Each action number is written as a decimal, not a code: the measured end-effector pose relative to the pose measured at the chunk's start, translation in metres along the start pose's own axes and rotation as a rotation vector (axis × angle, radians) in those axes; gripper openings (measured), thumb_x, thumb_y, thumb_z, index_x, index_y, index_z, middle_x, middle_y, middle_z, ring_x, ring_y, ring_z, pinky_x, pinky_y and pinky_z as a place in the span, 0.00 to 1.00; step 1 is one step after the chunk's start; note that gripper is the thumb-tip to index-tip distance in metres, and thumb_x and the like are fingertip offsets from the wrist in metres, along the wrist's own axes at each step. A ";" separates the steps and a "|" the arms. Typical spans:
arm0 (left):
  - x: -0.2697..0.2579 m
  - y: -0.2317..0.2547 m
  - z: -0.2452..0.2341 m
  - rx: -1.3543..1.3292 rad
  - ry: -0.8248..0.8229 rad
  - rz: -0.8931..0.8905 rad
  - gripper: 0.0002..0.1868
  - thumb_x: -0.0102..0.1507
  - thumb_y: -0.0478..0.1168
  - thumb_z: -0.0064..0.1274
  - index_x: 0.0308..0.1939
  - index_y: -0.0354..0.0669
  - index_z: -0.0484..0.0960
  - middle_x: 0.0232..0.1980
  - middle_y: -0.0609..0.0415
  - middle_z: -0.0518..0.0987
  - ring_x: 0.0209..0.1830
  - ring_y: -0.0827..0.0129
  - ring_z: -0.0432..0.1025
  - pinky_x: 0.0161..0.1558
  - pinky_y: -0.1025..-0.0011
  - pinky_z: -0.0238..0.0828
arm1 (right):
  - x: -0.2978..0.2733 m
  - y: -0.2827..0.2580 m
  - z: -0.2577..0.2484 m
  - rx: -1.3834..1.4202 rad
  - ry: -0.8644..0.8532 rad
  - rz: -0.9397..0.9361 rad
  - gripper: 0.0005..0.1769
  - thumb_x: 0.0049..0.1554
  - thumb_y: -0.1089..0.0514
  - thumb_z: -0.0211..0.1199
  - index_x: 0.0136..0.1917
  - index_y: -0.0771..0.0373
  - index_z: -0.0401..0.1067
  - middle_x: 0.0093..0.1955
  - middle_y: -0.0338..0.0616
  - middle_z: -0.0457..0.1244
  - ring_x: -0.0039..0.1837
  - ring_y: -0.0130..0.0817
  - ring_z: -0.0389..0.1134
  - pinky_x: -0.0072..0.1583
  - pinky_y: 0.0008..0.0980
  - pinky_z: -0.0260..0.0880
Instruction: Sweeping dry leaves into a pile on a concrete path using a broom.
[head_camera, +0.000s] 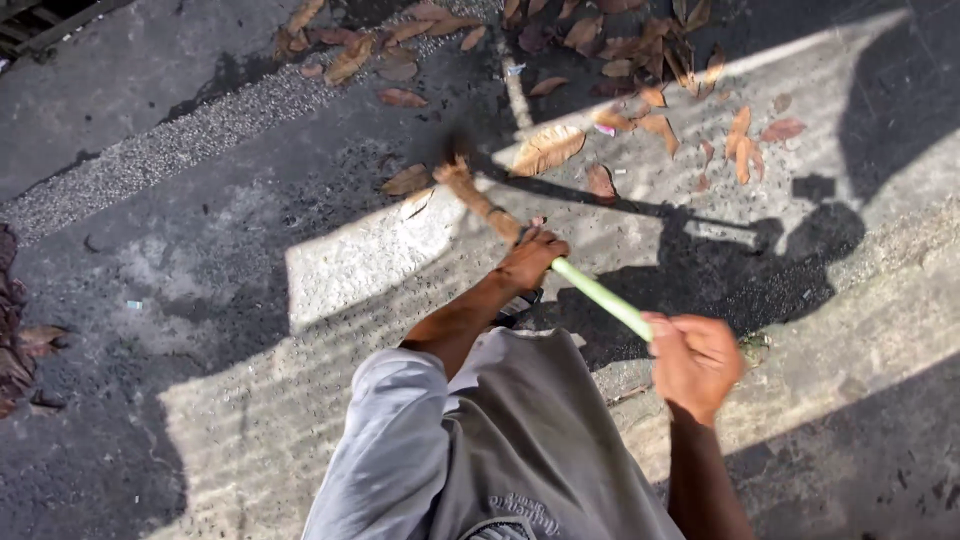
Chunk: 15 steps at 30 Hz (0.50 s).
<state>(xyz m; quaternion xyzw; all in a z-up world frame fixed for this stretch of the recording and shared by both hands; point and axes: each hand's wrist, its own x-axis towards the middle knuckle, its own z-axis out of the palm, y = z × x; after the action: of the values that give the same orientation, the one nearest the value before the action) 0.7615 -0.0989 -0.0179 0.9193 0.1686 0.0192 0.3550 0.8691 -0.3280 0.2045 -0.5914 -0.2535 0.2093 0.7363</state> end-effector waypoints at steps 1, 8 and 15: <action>-0.021 -0.009 -0.006 -0.021 0.050 -0.020 0.21 0.54 0.28 0.56 0.50 0.51 0.79 0.54 0.51 0.75 0.64 0.49 0.65 0.69 0.50 0.57 | -0.008 0.007 0.010 -0.066 -0.066 -0.023 0.07 0.61 0.77 0.62 0.52 0.73 0.69 0.46 0.60 0.69 0.43 0.34 0.72 0.44 0.27 0.74; -0.094 0.052 -0.038 -0.012 0.213 -0.093 0.23 0.56 0.24 0.50 0.51 0.52 0.79 0.55 0.51 0.75 0.63 0.45 0.62 0.69 0.49 0.60 | -0.068 -0.045 0.003 -0.058 -0.178 -0.159 0.05 0.66 0.78 0.58 0.53 0.72 0.69 0.39 0.54 0.67 0.40 0.32 0.72 0.52 0.34 0.80; -0.128 0.111 0.007 -0.026 0.071 -0.024 0.25 0.56 0.25 0.50 0.53 0.57 0.77 0.54 0.53 0.74 0.64 0.50 0.64 0.64 0.46 0.63 | -0.158 -0.058 -0.026 -0.116 0.003 -0.037 0.05 0.66 0.76 0.59 0.53 0.72 0.68 0.42 0.59 0.68 0.38 0.30 0.70 0.37 0.21 0.69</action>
<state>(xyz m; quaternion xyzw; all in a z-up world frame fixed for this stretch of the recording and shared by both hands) 0.6747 -0.2222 0.0609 0.9112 0.1920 0.0496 0.3611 0.7621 -0.4561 0.2368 -0.6287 -0.2749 0.1800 0.7048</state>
